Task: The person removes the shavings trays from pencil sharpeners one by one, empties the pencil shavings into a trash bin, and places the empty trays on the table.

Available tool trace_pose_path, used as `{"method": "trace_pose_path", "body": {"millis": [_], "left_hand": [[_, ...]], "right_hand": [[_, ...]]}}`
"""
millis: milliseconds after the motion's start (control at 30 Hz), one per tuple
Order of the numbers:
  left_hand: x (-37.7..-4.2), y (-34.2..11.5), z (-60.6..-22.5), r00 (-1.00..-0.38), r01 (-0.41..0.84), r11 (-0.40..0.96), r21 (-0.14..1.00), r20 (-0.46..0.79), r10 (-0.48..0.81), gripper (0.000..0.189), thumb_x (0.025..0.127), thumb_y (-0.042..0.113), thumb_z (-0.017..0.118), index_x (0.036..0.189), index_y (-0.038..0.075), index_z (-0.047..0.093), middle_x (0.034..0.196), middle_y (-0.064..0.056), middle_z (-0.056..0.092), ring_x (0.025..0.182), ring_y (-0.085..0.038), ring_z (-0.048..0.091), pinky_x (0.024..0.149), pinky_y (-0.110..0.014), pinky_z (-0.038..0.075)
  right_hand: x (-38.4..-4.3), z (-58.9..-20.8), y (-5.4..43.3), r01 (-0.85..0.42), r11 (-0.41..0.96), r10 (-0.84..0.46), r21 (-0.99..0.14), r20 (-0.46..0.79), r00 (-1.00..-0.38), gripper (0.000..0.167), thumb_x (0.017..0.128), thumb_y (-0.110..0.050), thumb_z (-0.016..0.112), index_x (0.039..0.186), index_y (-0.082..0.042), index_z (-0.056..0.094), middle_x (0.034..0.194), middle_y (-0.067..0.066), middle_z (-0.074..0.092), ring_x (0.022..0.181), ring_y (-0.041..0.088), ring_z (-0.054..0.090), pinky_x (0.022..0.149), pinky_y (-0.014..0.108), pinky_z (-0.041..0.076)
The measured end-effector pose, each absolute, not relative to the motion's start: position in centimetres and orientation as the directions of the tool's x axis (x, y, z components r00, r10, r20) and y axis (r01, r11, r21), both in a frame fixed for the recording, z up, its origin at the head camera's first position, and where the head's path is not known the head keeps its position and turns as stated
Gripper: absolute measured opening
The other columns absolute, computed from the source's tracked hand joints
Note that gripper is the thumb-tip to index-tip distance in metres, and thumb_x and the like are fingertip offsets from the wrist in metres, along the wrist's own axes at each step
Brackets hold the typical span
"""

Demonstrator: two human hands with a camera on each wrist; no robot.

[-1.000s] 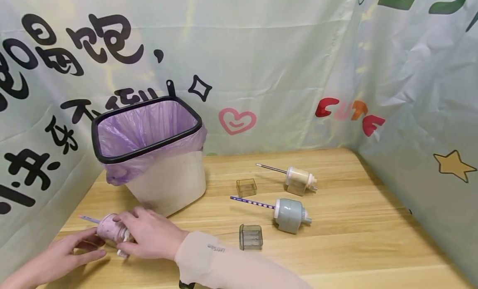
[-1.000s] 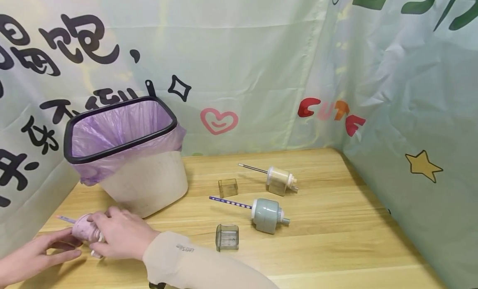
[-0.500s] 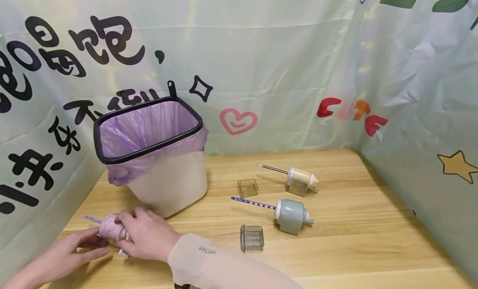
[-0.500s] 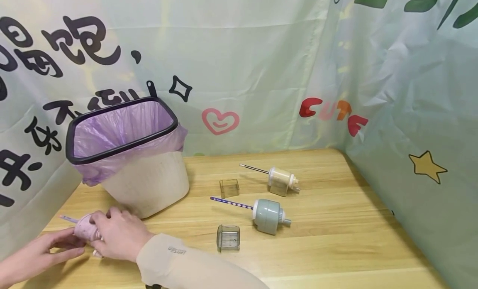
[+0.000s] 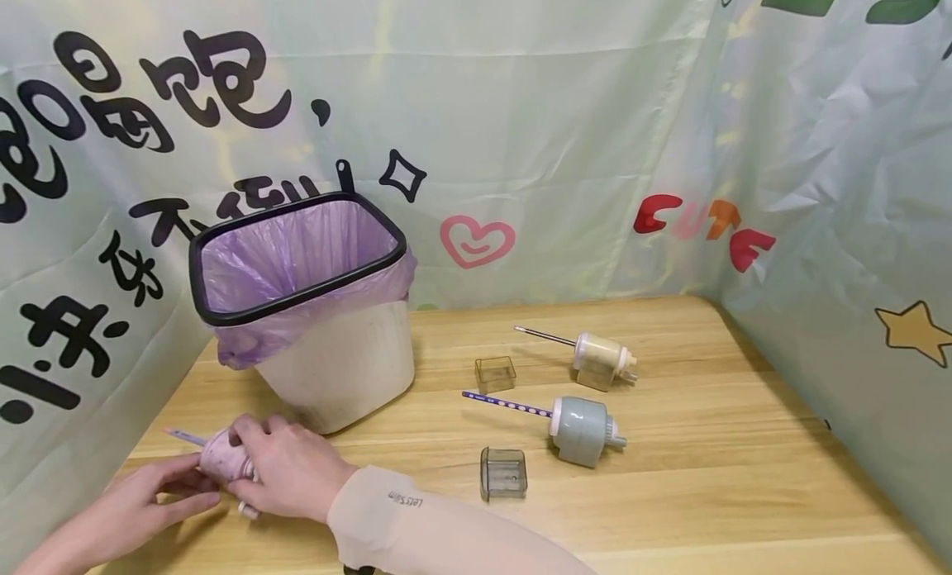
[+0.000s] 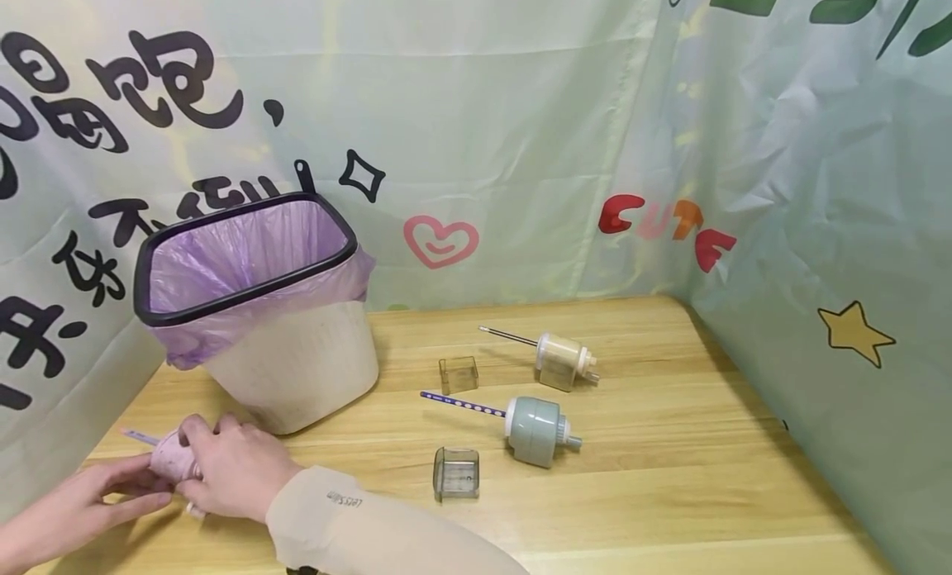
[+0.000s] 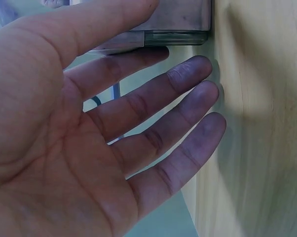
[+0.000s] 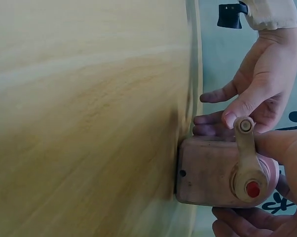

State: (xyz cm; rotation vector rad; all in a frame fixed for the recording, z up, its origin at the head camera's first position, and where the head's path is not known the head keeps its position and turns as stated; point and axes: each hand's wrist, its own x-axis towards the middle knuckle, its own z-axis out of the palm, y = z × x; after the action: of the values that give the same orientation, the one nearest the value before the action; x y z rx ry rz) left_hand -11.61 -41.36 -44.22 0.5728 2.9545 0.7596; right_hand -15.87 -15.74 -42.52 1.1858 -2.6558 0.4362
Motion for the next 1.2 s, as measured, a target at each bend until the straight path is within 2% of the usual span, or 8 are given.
{"method": "trace_pose_path", "body": {"millis": [167,467,633,767,900,1033,1200], "left_hand": [[-11.6,-41.3,-44.1,-0.93,0.34,0.814,0.471,0.037,0.366,0.018,0.097,0.013,0.078,0.114,0.01,0.073,0.098,0.021,0.075,0.091,0.014,0.062,0.068,-0.017,0.053],[-11.4,-40.8,-44.3,-0.91,0.396,0.791,0.466,0.083,0.407,0.018,0.096,0.01,0.079,0.112,0.013,0.073,0.096,0.018,0.076,0.089,0.012,0.064,0.069,-0.019,0.055],[-11.4,-40.5,-44.0,-0.932,0.324,0.83,0.454,0.0,0.363,0.019,0.099,0.019,0.078,0.116,0.011,0.074,0.099,0.017,0.076,0.091,0.014,0.063,0.072,-0.02,0.057],[-11.2,-40.0,-43.8,-0.937,0.309,0.831,0.462,-0.003,0.35,0.023,0.098,0.021,0.079,0.119,0.012,0.074,0.102,0.014,0.077,0.094,0.014,0.062,0.071,-0.021,0.058],[-11.0,-39.7,-43.9,-0.918,0.359,0.793,0.492,0.034,0.394,0.022,0.097,0.015,0.079,0.119,0.012,0.074,0.103,0.014,0.077,0.095,0.014,0.063,0.07,-0.022,0.059],[-10.7,-39.2,-44.2,-0.898,0.412,0.758,0.505,0.085,0.432,0.023,0.096,0.013,0.08,0.119,0.015,0.074,0.104,0.015,0.077,0.097,0.011,0.065,0.07,-0.022,0.06],[-10.7,-38.5,-44.4,-0.876,0.452,0.72,0.527,0.108,0.471,0.027,0.098,0.013,0.078,0.123,0.018,0.071,0.107,0.015,0.077,0.1,0.009,0.066,0.07,-0.019,0.057]], "right_hand": [[-15.7,-42.4,-15.6,-0.748,0.633,-0.695,-0.198,0.279,-0.662,0.052,0.096,-0.058,0.074,0.135,-0.032,0.051,0.105,-0.014,0.062,0.084,-0.005,0.057,0.065,0.009,0.045],[-15.9,-42.2,-14.8,-0.74,0.63,-0.686,-0.234,0.279,-0.672,0.054,0.092,-0.055,0.079,0.134,-0.033,0.053,0.108,-0.015,0.063,0.088,-0.005,0.06,0.067,0.009,0.047],[-15.7,-42.4,-14.9,-0.741,0.636,-0.681,-0.214,0.296,-0.67,0.058,0.09,-0.055,0.08,0.134,-0.032,0.051,0.106,-0.015,0.063,0.085,-0.005,0.06,0.064,0.009,0.045],[-15.7,-42.4,-14.6,-0.746,0.632,-0.684,-0.209,0.301,-0.664,0.06,0.09,-0.055,0.081,0.135,-0.03,0.05,0.106,-0.014,0.063,0.084,-0.005,0.059,0.064,0.009,0.044],[-15.7,-42.3,-14.1,-0.756,0.617,-0.695,-0.218,0.299,-0.654,0.061,0.088,-0.053,0.083,0.135,-0.028,0.05,0.104,-0.014,0.063,0.085,-0.005,0.059,0.067,0.008,0.045],[-15.8,-42.1,-13.1,-0.766,0.599,-0.709,-0.233,0.29,-0.642,0.062,0.088,-0.051,0.083,0.136,-0.027,0.051,0.108,-0.013,0.065,0.092,-0.004,0.061,0.076,0.007,0.049],[-16.0,-41.5,-11.4,-0.775,0.553,-0.715,-0.305,0.304,-0.63,0.058,0.089,-0.047,0.082,0.135,-0.026,0.054,0.113,-0.012,0.066,0.097,-0.005,0.062,0.082,0.007,0.049]]}}
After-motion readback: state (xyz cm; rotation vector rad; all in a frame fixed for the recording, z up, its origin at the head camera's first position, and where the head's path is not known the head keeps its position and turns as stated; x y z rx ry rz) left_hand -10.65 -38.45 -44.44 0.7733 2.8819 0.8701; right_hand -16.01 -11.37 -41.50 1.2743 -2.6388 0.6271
